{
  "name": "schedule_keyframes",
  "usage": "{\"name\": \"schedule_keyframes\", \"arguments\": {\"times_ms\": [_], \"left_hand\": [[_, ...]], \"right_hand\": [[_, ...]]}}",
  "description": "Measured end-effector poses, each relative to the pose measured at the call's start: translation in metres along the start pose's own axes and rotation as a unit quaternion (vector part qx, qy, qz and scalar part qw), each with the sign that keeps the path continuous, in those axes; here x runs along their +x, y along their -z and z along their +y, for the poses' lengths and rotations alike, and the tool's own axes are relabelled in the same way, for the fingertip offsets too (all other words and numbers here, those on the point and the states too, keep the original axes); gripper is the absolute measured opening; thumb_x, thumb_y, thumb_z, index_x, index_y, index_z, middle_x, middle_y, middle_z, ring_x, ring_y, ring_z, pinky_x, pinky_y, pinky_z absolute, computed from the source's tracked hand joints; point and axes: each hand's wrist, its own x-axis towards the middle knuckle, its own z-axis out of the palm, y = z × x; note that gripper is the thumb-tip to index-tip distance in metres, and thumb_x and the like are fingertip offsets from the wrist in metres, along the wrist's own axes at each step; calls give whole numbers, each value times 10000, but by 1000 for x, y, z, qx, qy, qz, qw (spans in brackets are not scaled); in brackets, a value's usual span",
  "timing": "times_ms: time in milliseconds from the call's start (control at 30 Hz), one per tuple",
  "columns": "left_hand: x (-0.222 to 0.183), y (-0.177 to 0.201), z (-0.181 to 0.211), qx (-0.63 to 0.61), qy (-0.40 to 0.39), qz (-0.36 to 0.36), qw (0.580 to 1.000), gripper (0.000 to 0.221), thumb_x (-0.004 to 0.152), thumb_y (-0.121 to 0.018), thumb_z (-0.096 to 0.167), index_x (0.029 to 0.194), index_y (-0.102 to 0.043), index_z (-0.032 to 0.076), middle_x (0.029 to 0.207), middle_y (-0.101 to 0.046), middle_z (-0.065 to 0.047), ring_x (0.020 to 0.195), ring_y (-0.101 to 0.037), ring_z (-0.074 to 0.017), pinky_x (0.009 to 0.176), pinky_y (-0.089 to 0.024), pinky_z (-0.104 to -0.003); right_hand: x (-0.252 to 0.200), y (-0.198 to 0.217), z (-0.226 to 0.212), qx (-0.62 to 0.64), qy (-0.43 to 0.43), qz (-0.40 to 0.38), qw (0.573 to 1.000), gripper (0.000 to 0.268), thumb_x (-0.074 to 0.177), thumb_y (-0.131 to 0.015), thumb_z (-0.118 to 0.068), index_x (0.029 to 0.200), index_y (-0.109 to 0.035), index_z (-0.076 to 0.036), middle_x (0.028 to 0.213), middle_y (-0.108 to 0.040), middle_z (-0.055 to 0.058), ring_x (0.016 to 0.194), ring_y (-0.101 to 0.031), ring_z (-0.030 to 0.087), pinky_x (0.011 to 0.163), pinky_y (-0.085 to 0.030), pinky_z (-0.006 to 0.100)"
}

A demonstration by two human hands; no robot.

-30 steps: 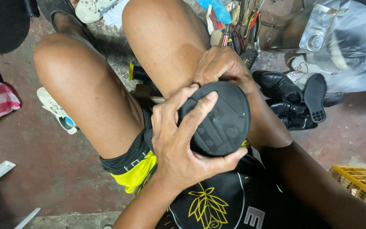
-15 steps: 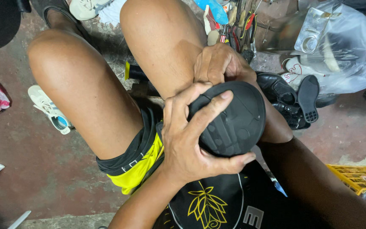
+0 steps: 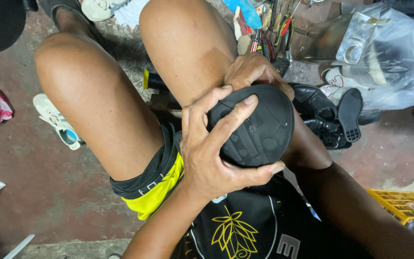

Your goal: The person stitches the strap of a black flip-flop back into the sole using a needle and thread, pulling the thread tight through the rubber material while holding the shoe in their lap.

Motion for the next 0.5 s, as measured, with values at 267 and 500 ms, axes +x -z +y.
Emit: {"name": "schedule_keyframes", "arguments": {"times_ms": [267,500], "left_hand": [[1,8,10,29,25,-24,999,1092,564,-953,604,1426,-522,92,1388,-506,-196,1300,-549,-380,1106,-443,-498],[7,37,-16,-181,140,-135,964,657,947,-714,380,1489,-488,84,1448,-532,-173,1165,-642,-257,1018,-543,-365]], "right_hand": [[-8,3,6,-24,12,39,999,624,933,-668,-619,626,-564,-86,559,-600,44,455,-591,167,440,-434,276],[6,0,-9,-52,-21,-24,998,591,959,-667,-525,593,-514,-86,529,-553,57,418,-512,176,468,-358,350]]}}
